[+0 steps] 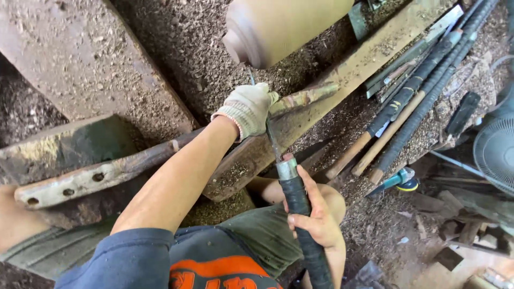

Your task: Shaping or refining a piece of wood using a hand tool while it is mounted in a primitive lathe.

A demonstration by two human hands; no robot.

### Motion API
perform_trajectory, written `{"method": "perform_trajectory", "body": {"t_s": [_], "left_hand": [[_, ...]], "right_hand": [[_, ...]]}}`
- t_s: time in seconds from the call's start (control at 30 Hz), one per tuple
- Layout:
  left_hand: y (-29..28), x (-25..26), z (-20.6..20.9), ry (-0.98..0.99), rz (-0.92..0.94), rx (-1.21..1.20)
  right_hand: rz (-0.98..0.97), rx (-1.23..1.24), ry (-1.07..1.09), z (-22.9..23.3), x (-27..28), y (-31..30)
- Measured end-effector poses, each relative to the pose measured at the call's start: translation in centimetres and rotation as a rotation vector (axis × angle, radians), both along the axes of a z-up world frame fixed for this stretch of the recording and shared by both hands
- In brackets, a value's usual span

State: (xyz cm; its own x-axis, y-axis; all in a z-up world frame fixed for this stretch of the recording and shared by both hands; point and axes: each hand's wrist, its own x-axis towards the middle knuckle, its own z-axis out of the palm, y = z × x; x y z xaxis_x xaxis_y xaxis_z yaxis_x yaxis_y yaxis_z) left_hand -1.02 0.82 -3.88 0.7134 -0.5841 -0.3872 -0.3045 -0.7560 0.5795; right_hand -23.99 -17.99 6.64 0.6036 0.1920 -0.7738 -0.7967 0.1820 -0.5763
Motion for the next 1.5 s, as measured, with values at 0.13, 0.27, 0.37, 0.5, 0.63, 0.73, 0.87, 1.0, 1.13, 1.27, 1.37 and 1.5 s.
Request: {"method": "perform_trajectory", "body": {"t_s": [0.13, 0.27, 0.37, 0.5, 0.63, 0.73, 0.87, 1.0, 1.13, 1.27, 1.37, 1.5], "left_hand": [[-0.2, 0.1, 0.4, -0.022, -0.08, 0.07], [-0.4, 0.5, 1.8, 0.069, -0.114, 0.218], [0.0, 0.3, 1.9, -0.012, -0.081, 0.118], [-0.1, 0.1, 1.6, 0.008, -0.068, 0.165], [-0.2, -0.1, 1.3, -0.005, -0.051, 0.143], [-0.2, -0.2, 1.6, 0.033, 0.015, 0.151], [-0.2, 0.3, 3.7, 0.1, -0.012, 0.175], [-0.1, 0.9, 3.1, 0.141, -0.029, 0.194], [-0.1, 1.9, 3.3, 0.126, -0.136, 0.262], [0.0, 1.5, 2.9, 0.049, -0.134, 0.136], [-0.1, 1.0, 1.1, 0.046, -0.164, 0.251], [-0.2, 0.8, 0.3, -0.063, -0.155, 0.18]], "right_hand": [[-0.057, 0.057, 0.011, -0.8, -0.3, -0.6], [-0.094, 0.102, 0.006, -1.2, -0.6, -0.9], [-0.045, 0.105, -0.052, -1.9, -0.7, -1.3], [0.015, 0.083, -0.068, -2.3, -0.5, -2.4], [0.1, 0.049, -0.112, -2.8, 0.0, -3.7], [0.223, -0.101, -0.164, -2.1, 1.2, -4.2], [0.118, 0.087, -0.08, -1.9, 2.1, -4.7], [0.114, -0.011, -0.005, 0.4, 3.1, -2.3], [0.047, 0.007, -0.025, -0.6, 2.0, -1.7], [0.0, 0.05, -0.036, -1.2, 1.1, -1.4], [-0.006, 0.086, -0.019, -1.2, 0.9, -1.5], [0.02, 0.059, -0.05, -1.6, 0.7, -1.9]]}}
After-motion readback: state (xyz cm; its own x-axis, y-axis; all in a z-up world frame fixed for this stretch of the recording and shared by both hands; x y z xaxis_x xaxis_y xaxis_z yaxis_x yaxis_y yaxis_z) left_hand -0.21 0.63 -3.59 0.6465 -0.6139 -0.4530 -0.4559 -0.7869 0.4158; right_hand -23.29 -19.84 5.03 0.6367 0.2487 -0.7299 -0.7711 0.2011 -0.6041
